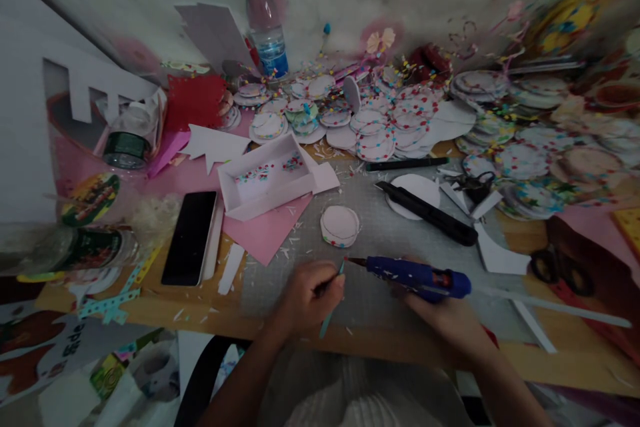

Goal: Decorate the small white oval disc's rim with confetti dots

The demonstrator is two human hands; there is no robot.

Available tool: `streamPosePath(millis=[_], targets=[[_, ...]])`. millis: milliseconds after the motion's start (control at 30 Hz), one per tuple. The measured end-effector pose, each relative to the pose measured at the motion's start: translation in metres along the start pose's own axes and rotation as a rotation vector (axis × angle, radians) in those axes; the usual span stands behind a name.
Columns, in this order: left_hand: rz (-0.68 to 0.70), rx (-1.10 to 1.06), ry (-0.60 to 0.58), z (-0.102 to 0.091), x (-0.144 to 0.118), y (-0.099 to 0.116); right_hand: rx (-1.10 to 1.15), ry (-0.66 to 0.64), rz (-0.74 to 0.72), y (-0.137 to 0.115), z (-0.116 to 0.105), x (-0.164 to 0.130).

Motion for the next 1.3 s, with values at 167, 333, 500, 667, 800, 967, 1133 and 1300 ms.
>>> streamPosePath(millis=[167, 333, 500, 667, 800, 967, 1133, 1300], targets=[[0.001, 0.002, -0.008, 0.0008, -0.0006, -0.0006, 0.060, -0.072, -0.005, -0.0001, 0.0076, -0.0002], [0.007, -0.004, -0.008, 0.0015, 0.0000, 0.0002, 0.051, -0.071, -0.030, 0.0022, 0.0107, -0.0012], [0.007, 0.001, 0.003, 0.0001, -0.0003, 0.0000, 0.059, -0.047, -0.037, 0.0001, 0.0084, -0.0021], [-0.004, 0.005, -0.004, 0.0004, -0.0007, -0.0014, 0.062, -0.043, -0.018, -0.0020, 0.0073, -0.0020], [0.001, 0.018, 0.002, -0.0002, -0.0002, -0.0009, 0.052, -0.050, -0.011, -0.0017, 0.0083, -0.0017], [0.007, 0.003, 0.000, -0.0001, -0.0011, -0.0007, 0.035, -0.031, -0.008, 0.0013, 0.0075, -0.0022], [0.011, 0.009, 0.004, -0.0007, -0.0012, 0.0003, 0.016, -0.032, -0.020, -0.0004, 0.0076, -0.0018], [0.006, 0.003, -0.005, 0.0003, -0.0008, -0.0012, 0.037, -0.039, -0.016, -0.0021, 0.0079, -0.0014]])
Point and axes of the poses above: each hand's wrist, its own x-axis towards the middle knuckle, its own z-axis out of the palm, y = z × x, the point moved 9 cm from there along x, towards the middle knuckle
